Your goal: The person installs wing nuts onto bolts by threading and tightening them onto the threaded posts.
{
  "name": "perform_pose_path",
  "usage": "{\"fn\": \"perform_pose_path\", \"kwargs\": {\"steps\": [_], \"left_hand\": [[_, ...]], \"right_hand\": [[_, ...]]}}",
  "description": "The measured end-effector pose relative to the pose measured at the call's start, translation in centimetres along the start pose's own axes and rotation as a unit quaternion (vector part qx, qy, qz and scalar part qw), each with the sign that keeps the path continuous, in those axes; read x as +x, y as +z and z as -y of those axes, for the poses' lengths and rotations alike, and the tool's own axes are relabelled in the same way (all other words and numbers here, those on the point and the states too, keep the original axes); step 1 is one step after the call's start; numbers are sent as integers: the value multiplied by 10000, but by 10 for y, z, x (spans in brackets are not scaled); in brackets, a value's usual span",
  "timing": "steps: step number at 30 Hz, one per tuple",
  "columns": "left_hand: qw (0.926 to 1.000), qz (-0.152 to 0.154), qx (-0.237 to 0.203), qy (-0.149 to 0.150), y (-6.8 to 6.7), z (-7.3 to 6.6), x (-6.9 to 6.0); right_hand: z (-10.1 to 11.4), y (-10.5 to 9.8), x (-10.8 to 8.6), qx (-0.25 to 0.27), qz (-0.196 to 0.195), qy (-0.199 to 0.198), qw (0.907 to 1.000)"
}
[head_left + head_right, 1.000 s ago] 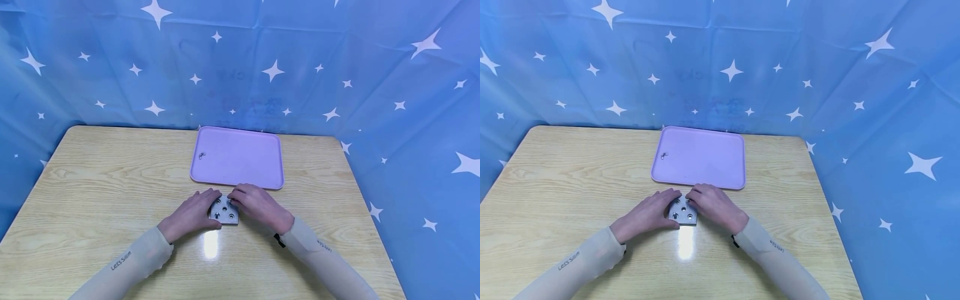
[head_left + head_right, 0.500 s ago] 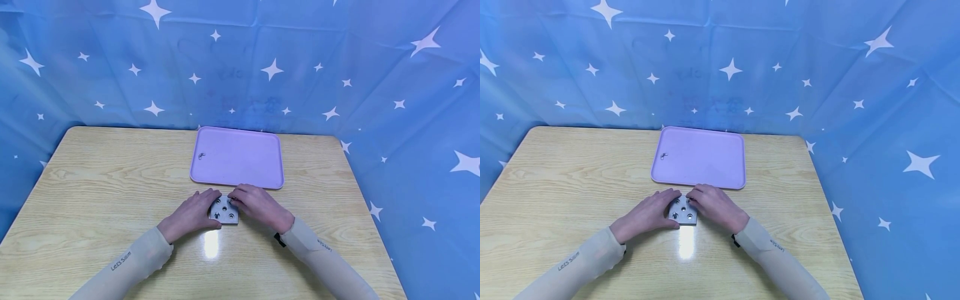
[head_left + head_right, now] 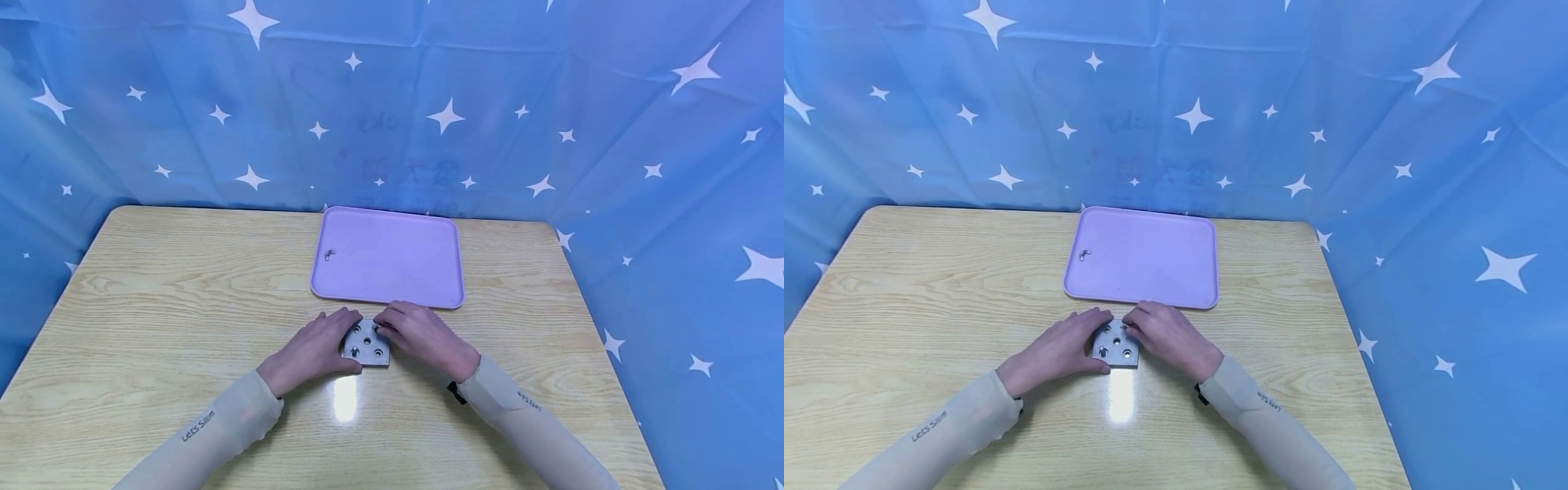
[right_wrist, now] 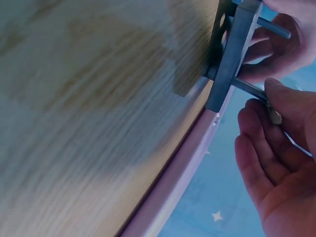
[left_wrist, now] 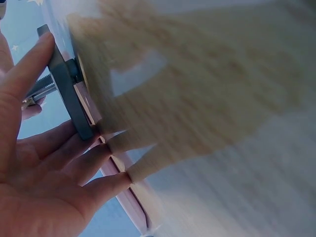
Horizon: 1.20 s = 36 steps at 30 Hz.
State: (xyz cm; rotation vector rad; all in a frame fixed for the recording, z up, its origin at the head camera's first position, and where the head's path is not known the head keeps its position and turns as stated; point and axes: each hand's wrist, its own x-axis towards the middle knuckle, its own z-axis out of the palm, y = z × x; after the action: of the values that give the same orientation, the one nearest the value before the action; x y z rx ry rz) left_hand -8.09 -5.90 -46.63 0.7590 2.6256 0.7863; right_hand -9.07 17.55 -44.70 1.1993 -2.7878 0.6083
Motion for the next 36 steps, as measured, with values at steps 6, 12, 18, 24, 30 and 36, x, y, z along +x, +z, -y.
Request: {"fn": "perform_pose_path", "kwargs": {"steps": [6, 12, 18, 24, 30, 36], "left_hand": [[10000, -31, -3, 39, 0, 1, 0], [10000, -48, 17, 41, 0, 0, 0], [10000, -46, 33, 43, 0, 0, 0], [10000, -37, 18, -16, 1, 0, 0], [10000, -39, 63, -19, 2, 0, 1], [10000, -9, 63, -54, 2, 0, 1]], "right_hand": [[0, 3, -2, -20, -262, 5, 9997], [1, 0, -2, 71, -242, -28, 9997], [3, -1, -1, -24, -45, 38, 10000], [3, 6, -1, -324, -372, 68, 9988], [10, 13, -2, -696, -707, 499, 9938], [14, 19, -3, -1026, -840, 736, 9884]]}}
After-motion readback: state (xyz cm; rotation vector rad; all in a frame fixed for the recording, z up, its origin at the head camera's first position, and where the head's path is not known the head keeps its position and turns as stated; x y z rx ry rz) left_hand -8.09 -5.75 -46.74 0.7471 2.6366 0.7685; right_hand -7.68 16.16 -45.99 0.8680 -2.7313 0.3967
